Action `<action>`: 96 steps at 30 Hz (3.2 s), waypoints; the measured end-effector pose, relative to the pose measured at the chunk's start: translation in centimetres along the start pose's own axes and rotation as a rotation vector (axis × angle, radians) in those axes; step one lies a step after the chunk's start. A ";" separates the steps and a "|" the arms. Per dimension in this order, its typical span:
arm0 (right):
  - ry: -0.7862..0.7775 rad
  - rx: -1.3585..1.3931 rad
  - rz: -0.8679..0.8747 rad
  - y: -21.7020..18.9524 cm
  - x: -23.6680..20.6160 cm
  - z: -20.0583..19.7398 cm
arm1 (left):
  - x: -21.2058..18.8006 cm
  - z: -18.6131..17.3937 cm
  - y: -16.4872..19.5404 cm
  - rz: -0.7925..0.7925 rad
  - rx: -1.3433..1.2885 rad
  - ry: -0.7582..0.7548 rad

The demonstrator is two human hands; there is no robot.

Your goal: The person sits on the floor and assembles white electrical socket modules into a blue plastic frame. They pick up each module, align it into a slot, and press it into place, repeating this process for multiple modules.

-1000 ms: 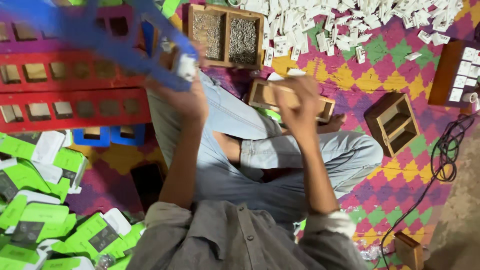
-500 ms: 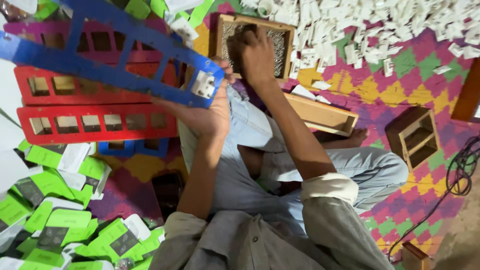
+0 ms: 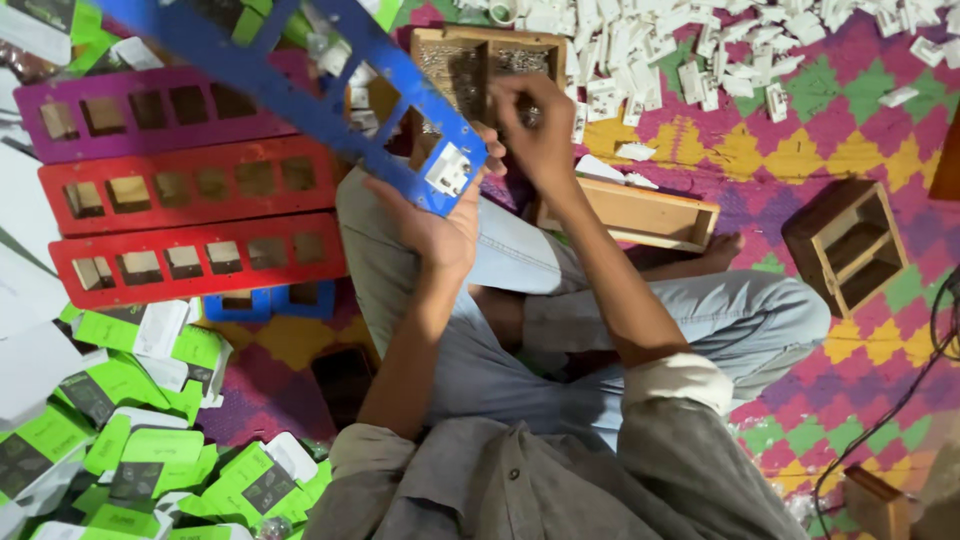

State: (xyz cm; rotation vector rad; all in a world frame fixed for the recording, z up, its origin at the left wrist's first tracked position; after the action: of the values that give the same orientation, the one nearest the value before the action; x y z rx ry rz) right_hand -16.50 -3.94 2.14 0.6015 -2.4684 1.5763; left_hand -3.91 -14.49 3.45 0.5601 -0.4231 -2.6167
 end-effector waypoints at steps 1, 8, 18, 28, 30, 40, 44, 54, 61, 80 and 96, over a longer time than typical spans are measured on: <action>0.053 0.109 0.159 0.4 -0.7 -1.7 | -0.3 0.1 -0.7 -0.027 0.010 0.002; 0.127 0.397 0.209 -2.7 -7.0 -14.8 | -3.7 1.2 -7.2 -0.276 0.115 -0.119; 0.103 -0.055 0.056 -5.3 -11.6 -19.0 | -6.3 -1.2 -13.8 -0.513 0.212 0.145; 0.074 -0.101 -0.060 -5.5 -11.3 -19.0 | -6.3 0.2 -13.8 -0.565 0.128 0.063; 0.093 -0.103 -0.043 -5.7 -11.2 -19.1 | -6.2 -0.1 -13.7 -0.564 0.129 0.089; 0.170 -0.083 -0.019 -6.1 -10.7 -18.6 | -6.0 -0.9 -14.0 -0.549 0.155 0.126; 0.163 -0.088 -0.001 -6.0 -10.8 -18.8 | -6.1 -0.3 -13.8 -0.557 0.140 0.037; 0.073 -0.147 -0.164 -6.0 -10.6 -18.6 | -6.3 0.4 -13.6 -0.603 0.075 0.009; 0.050 -0.150 -0.117 -5.8 -10.9 -18.4 | -6.4 0.6 -13.3 -0.620 0.111 -0.001; 0.119 -0.177 -0.051 -5.2 -11.5 -18.1 | -6.1 0.0 -13.5 -0.572 0.081 0.030; 0.183 -0.267 -0.156 -5.6 -11.7 -17.5 | -5.8 -0.2 -13.7 -0.569 0.031 0.064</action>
State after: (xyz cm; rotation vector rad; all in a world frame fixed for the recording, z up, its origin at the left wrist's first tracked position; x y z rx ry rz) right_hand -5.11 12.60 10.50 0.5634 -2.3748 1.1641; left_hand -3.74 -0.08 -0.04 0.8788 -0.3183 -3.1190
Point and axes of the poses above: each hand's wrist, its own x-axis towards the middle knuckle, its own z-axis out of the palm, y = z × x, the point moved 5 cm from there along x, towards the middle knuckle, and after that the axes turned 9 degrees about y, right-handed, at the moved point
